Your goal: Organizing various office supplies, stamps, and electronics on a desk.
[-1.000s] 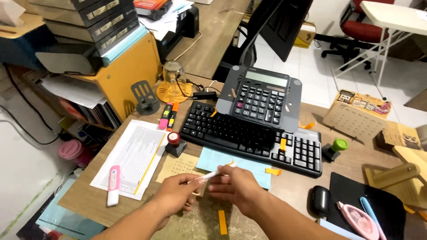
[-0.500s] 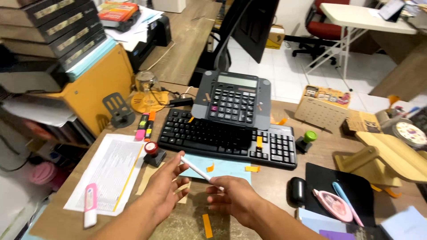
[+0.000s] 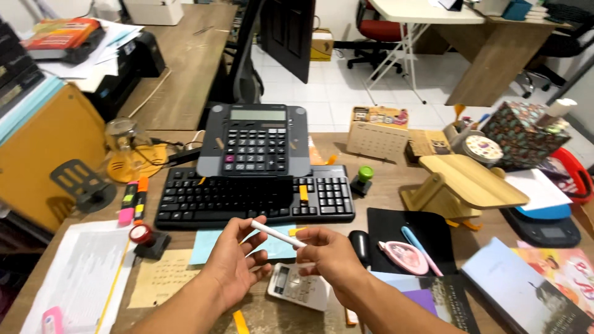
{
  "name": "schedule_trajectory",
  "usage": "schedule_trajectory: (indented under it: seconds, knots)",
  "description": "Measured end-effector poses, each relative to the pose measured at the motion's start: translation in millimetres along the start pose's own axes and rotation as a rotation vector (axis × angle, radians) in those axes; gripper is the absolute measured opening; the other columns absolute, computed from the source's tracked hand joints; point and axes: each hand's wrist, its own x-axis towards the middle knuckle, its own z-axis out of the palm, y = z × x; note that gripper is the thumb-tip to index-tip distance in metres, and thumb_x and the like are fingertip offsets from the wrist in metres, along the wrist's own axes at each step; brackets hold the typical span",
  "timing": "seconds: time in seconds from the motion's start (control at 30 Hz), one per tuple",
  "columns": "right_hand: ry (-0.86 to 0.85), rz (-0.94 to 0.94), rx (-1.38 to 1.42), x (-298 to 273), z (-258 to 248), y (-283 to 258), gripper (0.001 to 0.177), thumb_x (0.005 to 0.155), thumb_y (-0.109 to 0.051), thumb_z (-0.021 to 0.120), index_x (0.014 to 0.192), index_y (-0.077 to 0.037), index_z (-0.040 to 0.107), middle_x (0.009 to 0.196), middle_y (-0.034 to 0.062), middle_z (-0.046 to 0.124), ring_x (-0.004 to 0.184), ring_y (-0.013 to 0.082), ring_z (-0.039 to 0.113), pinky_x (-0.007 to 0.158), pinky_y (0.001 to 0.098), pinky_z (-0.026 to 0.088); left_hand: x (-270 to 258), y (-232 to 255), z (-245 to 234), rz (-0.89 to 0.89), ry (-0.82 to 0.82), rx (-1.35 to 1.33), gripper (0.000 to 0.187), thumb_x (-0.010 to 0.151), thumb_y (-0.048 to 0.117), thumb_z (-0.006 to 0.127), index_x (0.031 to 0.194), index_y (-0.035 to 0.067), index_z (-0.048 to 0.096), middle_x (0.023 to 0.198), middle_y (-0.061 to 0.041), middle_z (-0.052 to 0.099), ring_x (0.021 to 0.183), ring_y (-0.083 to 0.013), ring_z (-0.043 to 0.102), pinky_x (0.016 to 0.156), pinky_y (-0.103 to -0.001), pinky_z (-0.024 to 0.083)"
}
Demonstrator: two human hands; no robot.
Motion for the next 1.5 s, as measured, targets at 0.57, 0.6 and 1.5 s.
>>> schedule_trajectory:
  seconds: [0.57, 0.6, 1.5]
  knots:
    - [0.18, -0.135, 0.334, -30, -116, -37, 0.037, 0.08, 0.007, 0.054, 0.114, 0.0, 0.065, 0.101, 0.015, 0.073, 0.079, 0.023, 0.073, 0.077, 0.0348, 0.062, 59, -63, 101, -0.061, 0.017, 0.092, 0.036, 0.091, 0.039, 0.071, 0.123, 0.022, 0.071, 0.108, 0.005, 0.064, 0.087, -0.0159, 0.056, 0.074, -0.036, 0.047]
    - [0.183, -0.137, 0.339, -31, -125, -38, 0.037, 0.08, 0.007, 0.054, 0.114, 0.0, 0.065, 0.101, 0.015, 0.073, 0.079, 0.023, 0.073, 0.077, 0.0348, 0.062, 56, -61, 112, -0.061, 0.014, 0.098, 0.036, 0.091, 0.039, 0.071, 0.123, 0.022, 0.071, 0.108, 0.005, 0.064, 0.087, -0.0159, 0.056, 0.074, -0.036, 0.047]
    - [0.264, -0.064, -0.902, -2, -264, -11, 0.025, 0.085, -0.025, 0.068, 0.095, -0.004, 0.077, 0.082, 0.0169, 0.078, 0.081, 0.0297, 0.077, 0.079, 0.0408, 0.059, 86, -117, 245, -0.05, 0.121, 0.44, 0.037, 0.097, 0.042, 0.061, 0.127, 0.02, 0.063, 0.111, -0.002, 0.069, 0.089, -0.0211, 0.064, 0.085, -0.044, 0.057]
